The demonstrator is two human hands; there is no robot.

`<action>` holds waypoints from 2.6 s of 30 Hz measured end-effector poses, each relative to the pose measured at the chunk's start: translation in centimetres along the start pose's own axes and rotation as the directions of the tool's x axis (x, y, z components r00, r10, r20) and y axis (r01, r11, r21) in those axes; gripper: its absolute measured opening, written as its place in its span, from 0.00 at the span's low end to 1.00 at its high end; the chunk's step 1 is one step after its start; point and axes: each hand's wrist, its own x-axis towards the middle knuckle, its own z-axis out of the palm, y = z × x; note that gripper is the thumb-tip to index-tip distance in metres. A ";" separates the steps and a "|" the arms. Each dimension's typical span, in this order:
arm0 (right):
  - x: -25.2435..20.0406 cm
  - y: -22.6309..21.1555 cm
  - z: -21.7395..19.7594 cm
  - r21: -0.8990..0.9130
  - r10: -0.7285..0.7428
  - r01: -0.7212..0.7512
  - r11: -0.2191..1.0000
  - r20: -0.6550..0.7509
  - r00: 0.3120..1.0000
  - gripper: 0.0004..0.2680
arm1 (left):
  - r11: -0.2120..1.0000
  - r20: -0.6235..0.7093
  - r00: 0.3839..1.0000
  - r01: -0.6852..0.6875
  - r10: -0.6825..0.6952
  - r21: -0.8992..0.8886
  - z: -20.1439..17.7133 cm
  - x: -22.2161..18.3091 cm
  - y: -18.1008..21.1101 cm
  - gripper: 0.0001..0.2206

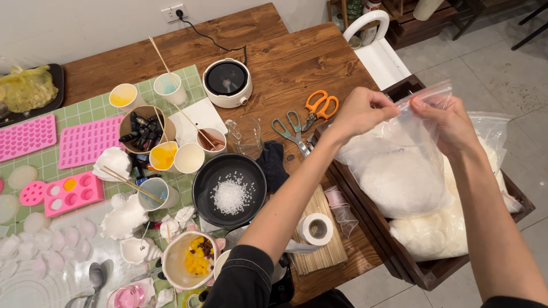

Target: Pouring melted wax into molds and preparing wax beads for melting.

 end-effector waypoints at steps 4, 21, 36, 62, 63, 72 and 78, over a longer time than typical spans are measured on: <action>0.6 2.0 -1.7 -0.021 0.129 -0.131 0.991 -0.075 0.989 0.10 | 0.984 -0.005 0.991 0.135 -0.135 0.115 -1.3 -1.3 1.5 0.14; -6.6 -0.9 13.5 -0.997 -0.688 0.076 -0.002 0.057 0.723 0.17 | 0.913 -0.603 0.769 0.064 0.212 0.402 -15.1 -23.4 -2.7 0.06; -20.1 20.8 30.5 -0.898 0.470 0.012 0.439 0.241 0.849 0.17 | 0.947 -0.773 0.615 0.316 -0.158 0.058 -24.7 -36.2 1.3 0.07; -18.0 7.9 25.7 -0.597 0.591 -0.515 0.616 -0.082 0.802 0.11 | 0.994 -0.759 0.642 0.074 -0.109 -0.080 -24.8 -32.0 2.0 0.08; -16.0 6.9 26.0 -0.596 0.593 -0.516 0.615 -0.082 0.801 0.11 | 0.994 -0.758 0.642 0.076 -0.110 -0.080 -25.1 -31.3 2.7 0.08; 5.9 9.6 29.0 -0.653 0.000 -0.013 0.757 -0.019 1.000 0.14 | 0.997 -0.821 0.571 -0.061 -0.004 -0.047 -26.9 -25.0 4.9 0.08; 16.1 17.9 30.2 -0.620 -0.322 0.293 0.728 0.069 0.944 0.14 | 0.995 -0.810 0.582 -0.019 -0.067 -0.096 -27.4 -22.8 3.6 0.08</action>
